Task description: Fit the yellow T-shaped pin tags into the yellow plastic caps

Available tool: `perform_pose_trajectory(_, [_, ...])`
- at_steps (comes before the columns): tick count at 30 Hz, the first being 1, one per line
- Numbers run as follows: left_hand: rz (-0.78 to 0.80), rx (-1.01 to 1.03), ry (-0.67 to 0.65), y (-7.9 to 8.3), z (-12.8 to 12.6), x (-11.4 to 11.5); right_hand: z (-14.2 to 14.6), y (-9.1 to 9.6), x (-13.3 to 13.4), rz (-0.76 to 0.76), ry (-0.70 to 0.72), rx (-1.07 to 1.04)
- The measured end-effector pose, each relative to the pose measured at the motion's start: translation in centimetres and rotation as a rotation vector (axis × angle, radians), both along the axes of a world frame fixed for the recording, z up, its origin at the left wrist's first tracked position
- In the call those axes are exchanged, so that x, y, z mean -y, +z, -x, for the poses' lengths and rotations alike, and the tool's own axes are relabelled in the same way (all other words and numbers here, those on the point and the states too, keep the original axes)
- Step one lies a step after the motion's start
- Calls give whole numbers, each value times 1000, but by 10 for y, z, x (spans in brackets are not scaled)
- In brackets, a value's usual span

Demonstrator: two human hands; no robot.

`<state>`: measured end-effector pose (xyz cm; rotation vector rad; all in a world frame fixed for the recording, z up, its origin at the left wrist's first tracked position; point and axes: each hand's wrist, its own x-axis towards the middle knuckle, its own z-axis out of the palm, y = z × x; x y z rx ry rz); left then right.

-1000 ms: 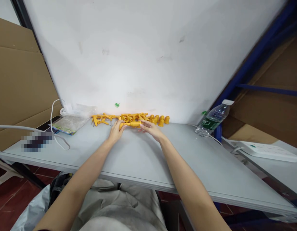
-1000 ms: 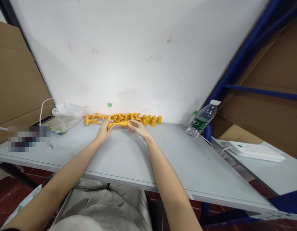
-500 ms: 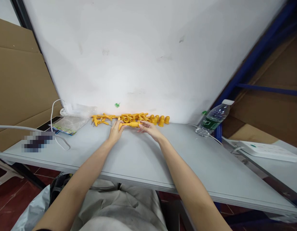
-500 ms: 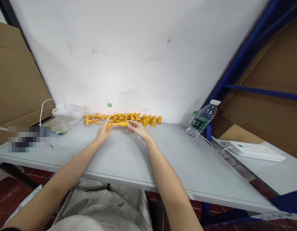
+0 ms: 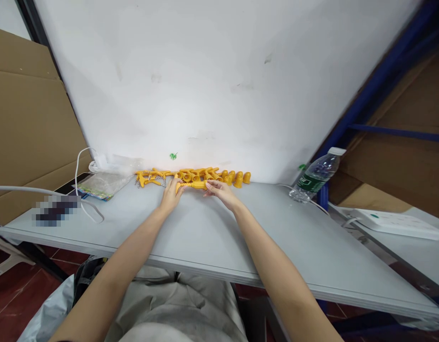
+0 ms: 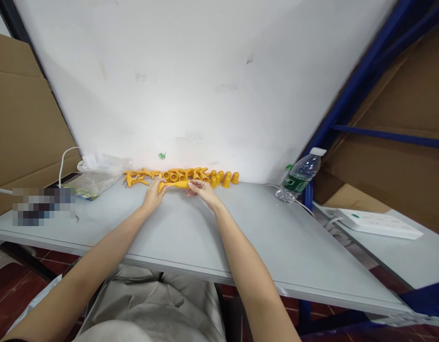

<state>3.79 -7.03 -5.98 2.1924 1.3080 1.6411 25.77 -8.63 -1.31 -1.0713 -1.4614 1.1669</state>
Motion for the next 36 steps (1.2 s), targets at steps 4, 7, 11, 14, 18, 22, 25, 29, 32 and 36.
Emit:
perform_pose_trajectory(4, [-16, -3, -15, 0, 1, 0, 2, 1, 0, -4, 34, -28])
perform_pose_trajectory(7, [-33, -4, -28, 0, 2, -2, 4, 2, 1, -3, 38, -37])
perform_pose_trajectory(11, [-75, -9, -31, -1, 2, -3, 7, 2, 3, 13, 30, -71])
perform_pose_trajectory(14, [-100, -9, -31, -2, 2, -3, 10, 4, 4, 37, 7, -96])
perform_pose_trajectory(18, [-98, -13, -28, -1, 1, -2, 15, 7, 7, 80, -16, -120])
perform_pose_trajectory(22, [-79, -15, -29, 0, 0, 0, 19, 9, 9, 130, -64, -128])
perform_pose_trajectory(25, [-46, -8, -30, 1, -1, 1, 20, 9, 8, 174, -66, -152])
perform_pose_trajectory(29, [12, -7, -39, 3, -1, 2, 19, 7, 4, 319, 6, -222])
perform_pose_trajectory(32, [21, -6, -62, 5, -1, 4, 17, 6, 2, 409, 49, -272])
perform_pose_trajectory(36, [-5, 64, -39, 5, -1, 2, 7, 7, -3, 381, -90, -348])
